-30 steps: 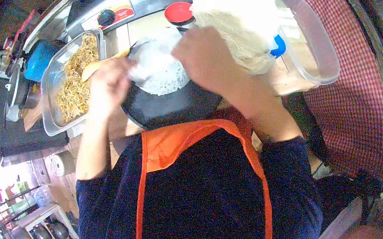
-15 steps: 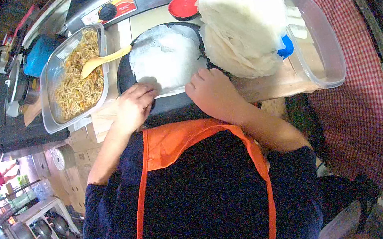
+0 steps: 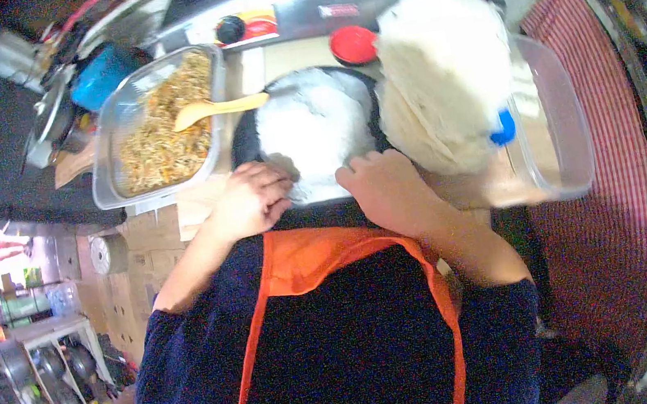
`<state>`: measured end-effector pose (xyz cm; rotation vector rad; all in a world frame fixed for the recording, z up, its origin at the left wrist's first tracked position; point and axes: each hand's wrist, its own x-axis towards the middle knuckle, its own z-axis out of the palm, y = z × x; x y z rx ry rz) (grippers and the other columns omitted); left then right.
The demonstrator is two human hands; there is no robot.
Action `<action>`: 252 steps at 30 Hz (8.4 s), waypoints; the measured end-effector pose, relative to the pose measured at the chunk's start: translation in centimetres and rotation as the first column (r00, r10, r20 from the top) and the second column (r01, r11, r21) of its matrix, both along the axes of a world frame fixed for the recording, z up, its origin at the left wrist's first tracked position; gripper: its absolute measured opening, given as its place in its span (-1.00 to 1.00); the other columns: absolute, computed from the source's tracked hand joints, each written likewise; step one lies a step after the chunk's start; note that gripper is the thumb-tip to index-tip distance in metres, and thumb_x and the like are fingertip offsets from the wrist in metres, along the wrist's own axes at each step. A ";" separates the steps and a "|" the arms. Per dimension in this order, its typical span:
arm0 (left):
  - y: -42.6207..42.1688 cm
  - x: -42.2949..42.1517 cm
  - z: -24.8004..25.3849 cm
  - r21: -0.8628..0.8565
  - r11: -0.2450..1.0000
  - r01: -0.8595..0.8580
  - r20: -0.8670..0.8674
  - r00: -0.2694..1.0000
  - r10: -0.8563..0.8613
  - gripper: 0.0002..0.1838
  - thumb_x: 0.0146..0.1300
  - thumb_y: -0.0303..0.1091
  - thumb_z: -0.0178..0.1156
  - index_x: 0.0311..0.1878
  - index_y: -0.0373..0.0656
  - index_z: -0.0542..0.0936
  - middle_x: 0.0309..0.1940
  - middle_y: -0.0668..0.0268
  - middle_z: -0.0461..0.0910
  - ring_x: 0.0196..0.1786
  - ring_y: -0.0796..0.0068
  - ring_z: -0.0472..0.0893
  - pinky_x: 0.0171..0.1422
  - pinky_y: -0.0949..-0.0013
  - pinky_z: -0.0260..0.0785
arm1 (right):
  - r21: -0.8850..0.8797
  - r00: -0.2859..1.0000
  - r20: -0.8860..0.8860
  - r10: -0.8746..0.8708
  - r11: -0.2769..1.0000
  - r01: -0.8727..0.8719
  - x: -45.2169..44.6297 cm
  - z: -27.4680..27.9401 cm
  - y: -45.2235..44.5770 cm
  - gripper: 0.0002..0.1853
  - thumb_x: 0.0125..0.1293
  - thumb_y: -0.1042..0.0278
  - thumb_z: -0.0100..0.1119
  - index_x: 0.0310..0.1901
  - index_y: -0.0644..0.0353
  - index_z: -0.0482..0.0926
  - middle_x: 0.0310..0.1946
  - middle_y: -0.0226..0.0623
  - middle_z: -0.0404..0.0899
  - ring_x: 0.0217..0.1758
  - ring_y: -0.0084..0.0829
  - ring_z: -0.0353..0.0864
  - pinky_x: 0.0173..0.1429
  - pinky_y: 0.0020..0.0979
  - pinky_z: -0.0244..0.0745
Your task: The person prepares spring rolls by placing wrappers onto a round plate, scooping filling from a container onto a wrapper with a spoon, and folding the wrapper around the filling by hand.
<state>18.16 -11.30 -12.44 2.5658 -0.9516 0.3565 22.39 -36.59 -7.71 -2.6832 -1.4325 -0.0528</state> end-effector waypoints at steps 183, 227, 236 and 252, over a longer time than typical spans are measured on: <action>16.5 -5.2 -4.2 -0.521 0.599 -0.608 0.109 0.648 0.753 -0.53 -0.37 0.04 0.51 -0.48 0.03 0.50 0.32 0.15 0.26 0.45 -0.11 0.05 0.33 -0.45 -0.43 | 0.157 0.762 0.523 0.381 0.836 -0.525 13.6 6.7 21.6 -0.70 -0.06 0.53 0.19 -0.21 0.02 0.60 -0.39 -0.29 0.48 -0.24 -0.25 0.52 -0.13 -0.25 0.29; 15.9 -5.8 -2.4 -0.426 0.591 -0.685 0.113 0.608 0.786 -0.47 -0.30 0.13 0.48 -0.54 -0.04 0.43 0.29 0.14 0.32 0.43 -0.09 0.09 0.36 -0.33 -0.43 | -0.270 0.959 0.283 -0.009 0.959 0.088 10.4 10.9 24.1 -0.79 0.08 0.34 0.08 -0.26 0.01 0.67 -0.35 -0.25 0.69 -0.20 -0.28 0.70 -0.13 -0.20 0.53; 15.8 -5.9 -2.2 -0.380 0.598 -0.706 0.101 0.611 0.785 -0.46 -0.24 0.13 0.46 -0.51 -0.06 0.40 0.34 0.18 0.27 0.47 -0.07 0.02 0.39 -0.33 -0.46 | -0.159 0.994 -0.042 -0.104 0.983 0.097 11.8 5.7 23.2 -0.76 0.02 0.34 0.09 -0.22 -0.04 0.62 -0.22 -0.25 0.66 -0.13 -0.24 0.64 -0.14 -0.18 0.50; 15.9 -5.7 -2.2 -0.401 0.595 -0.696 0.100 0.613 0.784 -0.48 -0.27 0.14 0.46 -0.55 -0.05 0.42 0.29 0.18 0.33 0.44 -0.05 0.05 0.35 -0.37 -0.49 | -0.051 0.974 -0.194 -0.119 0.992 0.112 12.4 3.7 23.4 -0.79 0.01 0.27 0.15 -0.26 -0.01 0.64 -0.31 -0.25 0.67 -0.19 -0.24 0.64 -0.12 -0.26 0.52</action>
